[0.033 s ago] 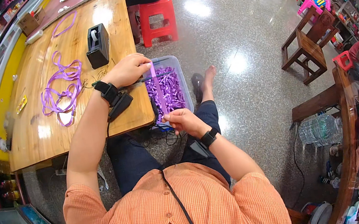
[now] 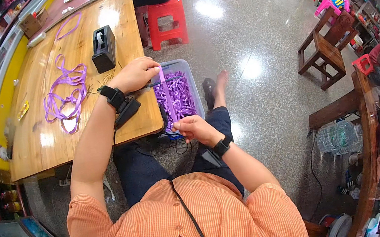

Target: Bundling purple plastic strips using hands and a tape dispenser.

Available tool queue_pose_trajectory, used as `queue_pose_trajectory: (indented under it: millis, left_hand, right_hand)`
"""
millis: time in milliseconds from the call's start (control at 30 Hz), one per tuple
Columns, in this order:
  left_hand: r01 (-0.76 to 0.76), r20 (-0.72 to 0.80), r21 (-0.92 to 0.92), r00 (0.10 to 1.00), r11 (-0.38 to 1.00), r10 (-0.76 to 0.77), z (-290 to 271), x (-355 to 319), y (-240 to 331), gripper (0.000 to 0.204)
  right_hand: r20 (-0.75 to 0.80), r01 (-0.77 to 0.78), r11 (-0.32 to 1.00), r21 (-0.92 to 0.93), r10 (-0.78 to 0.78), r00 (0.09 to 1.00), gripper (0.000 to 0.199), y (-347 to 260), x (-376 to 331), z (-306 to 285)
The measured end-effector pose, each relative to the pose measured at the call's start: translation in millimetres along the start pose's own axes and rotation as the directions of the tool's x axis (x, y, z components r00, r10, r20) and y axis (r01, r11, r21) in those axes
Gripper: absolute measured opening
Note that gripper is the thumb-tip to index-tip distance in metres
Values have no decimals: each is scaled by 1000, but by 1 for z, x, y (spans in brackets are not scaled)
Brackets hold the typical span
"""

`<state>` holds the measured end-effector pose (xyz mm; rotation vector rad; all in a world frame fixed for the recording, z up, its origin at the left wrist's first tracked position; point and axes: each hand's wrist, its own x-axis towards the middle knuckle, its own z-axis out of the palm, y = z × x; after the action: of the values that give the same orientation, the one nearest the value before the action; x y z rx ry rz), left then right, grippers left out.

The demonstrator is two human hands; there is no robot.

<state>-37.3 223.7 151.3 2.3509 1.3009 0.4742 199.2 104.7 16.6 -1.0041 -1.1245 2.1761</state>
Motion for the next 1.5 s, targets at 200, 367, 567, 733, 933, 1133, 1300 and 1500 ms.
queue_pose_trajectory:
  millis: [200, 367, 567, 733, 933, 1133, 1300, 1500]
  left_hand:
    - [15, -1, 5, 1000, 1000, -15, 1, -2, 1, 32]
    - [-102, -162, -17, 982, 995, 98, 2, -13, 9, 32]
    - [-346, 4, 195, 936, 918, 352, -10, -60, 74, 26]
    - [-344, 57, 161, 939, 925, 339, 3, -68, 84, 21]
    - [-448, -27, 258, 882, 856, 470, 4, -74, 86, 13]
    - [-431, -83, 186, 889, 883, 451, 3, -74, 84, 14]
    - [-415, -98, 177, 895, 892, 436, 1, -73, 84, 14]
    - [-414, -151, 108, 892, 904, 427, -8, -65, 79, 11]
  right_hand:
    - [182, 131, 961, -246, -86, 979, 32, -44, -41, 30]
    - [245, 87, 996, 1, -85, 966, 29, -31, -39, 24]
    - [317, 105, 948, 301, -203, 926, 27, -27, -42, 29]
    - [387, 114, 898, 425, -294, 874, 30, -35, -42, 43]
    - [182, 318, 946, 54, -323, 929, 18, -55, -63, 51]
    - [-53, 605, 610, -512, -726, 686, 34, -69, -58, 42]
    - [269, 572, 12, -820, -875, 404, 39, -106, -59, 51]
    - [375, 618, -175, -766, -903, 209, 20, -126, -44, 57]
